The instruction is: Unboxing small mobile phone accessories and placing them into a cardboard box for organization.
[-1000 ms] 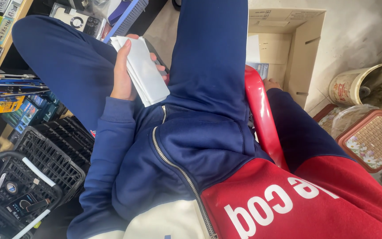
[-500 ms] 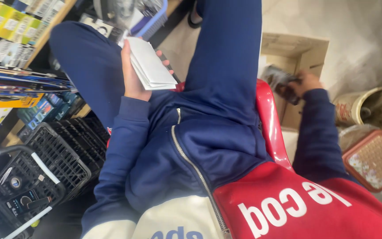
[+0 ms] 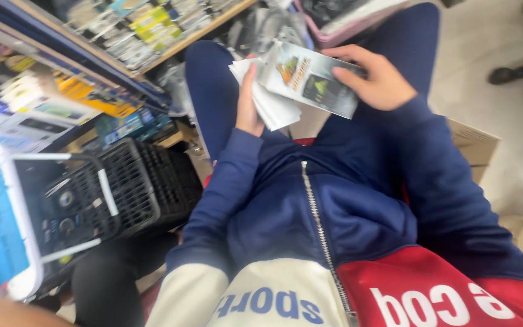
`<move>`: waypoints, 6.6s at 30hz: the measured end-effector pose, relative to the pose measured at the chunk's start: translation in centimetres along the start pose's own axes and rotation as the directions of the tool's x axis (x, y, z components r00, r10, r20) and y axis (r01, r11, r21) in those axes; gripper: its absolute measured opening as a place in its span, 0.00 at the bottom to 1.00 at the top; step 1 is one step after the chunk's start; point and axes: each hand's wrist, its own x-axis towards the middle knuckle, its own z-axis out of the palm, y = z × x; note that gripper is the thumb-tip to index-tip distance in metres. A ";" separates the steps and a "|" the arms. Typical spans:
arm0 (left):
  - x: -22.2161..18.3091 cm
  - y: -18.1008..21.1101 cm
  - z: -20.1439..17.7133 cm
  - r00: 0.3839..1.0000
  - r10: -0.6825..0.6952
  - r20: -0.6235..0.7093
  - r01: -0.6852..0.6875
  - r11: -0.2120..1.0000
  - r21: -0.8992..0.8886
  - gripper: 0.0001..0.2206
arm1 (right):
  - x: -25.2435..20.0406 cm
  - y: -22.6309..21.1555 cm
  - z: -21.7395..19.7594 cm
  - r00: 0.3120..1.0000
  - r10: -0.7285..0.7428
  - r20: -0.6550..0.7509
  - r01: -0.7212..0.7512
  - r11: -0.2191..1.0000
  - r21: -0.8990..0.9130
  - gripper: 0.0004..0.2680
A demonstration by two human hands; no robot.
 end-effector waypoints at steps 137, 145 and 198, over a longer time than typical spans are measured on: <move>2.2 24.7 -0.7 0.472 0.767 -0.434 -0.692 0.628 0.357 0.42 | 3.1 3.8 9.7 0.930 0.357 0.088 -0.338 0.924 -0.181 0.13; 5.6 25.7 -5.8 0.497 0.810 -0.310 -0.585 0.577 0.571 0.14 | 2.8 4.6 9.7 0.932 0.349 0.102 -0.328 0.928 -0.178 0.12; -2.3 7.5 -2.6 0.881 -0.045 0.470 -0.366 -0.695 0.619 0.09 | -38.4 39.9 12.8 -0.238 0.963 -0.125 -0.899 -0.170 0.404 0.24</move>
